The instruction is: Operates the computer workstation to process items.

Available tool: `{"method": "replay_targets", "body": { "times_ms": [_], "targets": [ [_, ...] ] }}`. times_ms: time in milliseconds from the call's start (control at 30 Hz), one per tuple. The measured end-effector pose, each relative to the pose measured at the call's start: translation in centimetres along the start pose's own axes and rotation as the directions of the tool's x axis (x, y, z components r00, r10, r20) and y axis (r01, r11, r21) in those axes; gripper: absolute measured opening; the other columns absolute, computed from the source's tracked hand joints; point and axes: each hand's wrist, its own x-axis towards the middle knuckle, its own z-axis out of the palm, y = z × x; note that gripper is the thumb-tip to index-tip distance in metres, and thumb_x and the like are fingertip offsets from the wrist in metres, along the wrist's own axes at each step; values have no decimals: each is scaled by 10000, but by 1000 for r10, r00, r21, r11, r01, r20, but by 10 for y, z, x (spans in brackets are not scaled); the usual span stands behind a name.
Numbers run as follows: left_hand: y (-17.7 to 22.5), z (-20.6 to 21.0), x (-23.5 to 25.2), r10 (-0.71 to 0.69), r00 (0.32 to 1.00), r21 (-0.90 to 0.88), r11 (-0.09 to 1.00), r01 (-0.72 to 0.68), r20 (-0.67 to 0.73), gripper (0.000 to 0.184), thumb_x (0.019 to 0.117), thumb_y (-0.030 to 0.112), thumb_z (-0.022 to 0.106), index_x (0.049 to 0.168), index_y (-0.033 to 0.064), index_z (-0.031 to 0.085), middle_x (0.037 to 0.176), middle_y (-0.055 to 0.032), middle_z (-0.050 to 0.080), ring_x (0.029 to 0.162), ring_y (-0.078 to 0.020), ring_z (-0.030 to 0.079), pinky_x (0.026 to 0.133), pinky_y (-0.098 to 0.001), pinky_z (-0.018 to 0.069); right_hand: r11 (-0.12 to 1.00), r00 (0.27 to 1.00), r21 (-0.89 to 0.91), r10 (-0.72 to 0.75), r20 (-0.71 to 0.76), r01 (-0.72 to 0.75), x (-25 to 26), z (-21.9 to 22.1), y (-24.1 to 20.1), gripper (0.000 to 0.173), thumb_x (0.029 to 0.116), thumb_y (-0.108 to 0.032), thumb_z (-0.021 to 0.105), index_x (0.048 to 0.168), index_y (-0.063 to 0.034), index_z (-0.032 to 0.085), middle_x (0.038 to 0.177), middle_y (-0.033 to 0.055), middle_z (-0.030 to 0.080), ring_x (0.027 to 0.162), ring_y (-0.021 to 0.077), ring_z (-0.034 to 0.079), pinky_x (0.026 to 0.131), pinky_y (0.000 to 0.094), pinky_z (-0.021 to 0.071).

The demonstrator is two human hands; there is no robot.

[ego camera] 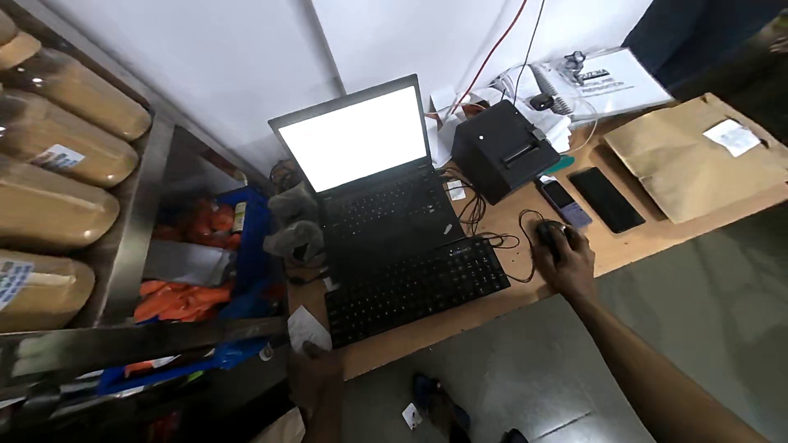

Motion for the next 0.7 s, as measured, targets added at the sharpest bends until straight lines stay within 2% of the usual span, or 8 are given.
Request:
{"method": "replay_targets", "body": {
  "times_ms": [133, 233, 433, 700],
  "targets": [
    [0, 1, 0, 20, 1000, 1, 1000, -20, -19, 553, 1105, 396, 363, 1543, 67, 440, 1424, -236, 591, 1271, -422, 609, 1019, -637, 482, 1000, 1000, -25, 15, 21, -15, 1, 3, 4, 487, 981, -385, 506, 1366, -124, 653, 1452, 268, 523, 1293, 497, 528, 994, 707, 423],
    [-1, -2, 1, 17, 1000, -28, 999, -17, -2, 555, 1102, 395, 370, 1535, 55, 445, 1436, -245, 576, 1300, -421, 586, 1046, -622, 474, 999, 1000, -34, 1, 25, 0, 2, 3, 5, 452, 979, -350, 519, 1350, -138, 664, 1445, 255, 537, 1295, 489, 533, 997, 705, 424],
    [-2, -2, 1, 14, 999, -16, 1000, -15, -30, 547, 1102, 412, 377, 1520, 73, 473, 1404, -234, 604, 1265, -416, 613, 1012, -617, 497, 1000, 1000, -11, -13, 13, 13, -1, 6, 10, 458, 972, -375, 527, 1347, -152, 667, 1446, 246, 532, 1295, 475, 530, 996, 691, 426],
    [3, -7, -2, 25, 999, -41, 999, -27, -40, 522, 1099, 372, 416, 1505, 52, 490, 1424, -228, 595, 1286, -398, 606, 1046, -603, 479, 1000, 1000, -16, -26, 3, 26, -2, 9, 12, 483, 961, -352, 515, 1369, -130, 649, 1450, 265, 524, 1298, 498, 520, 978, 705, 415]
  ]
}}
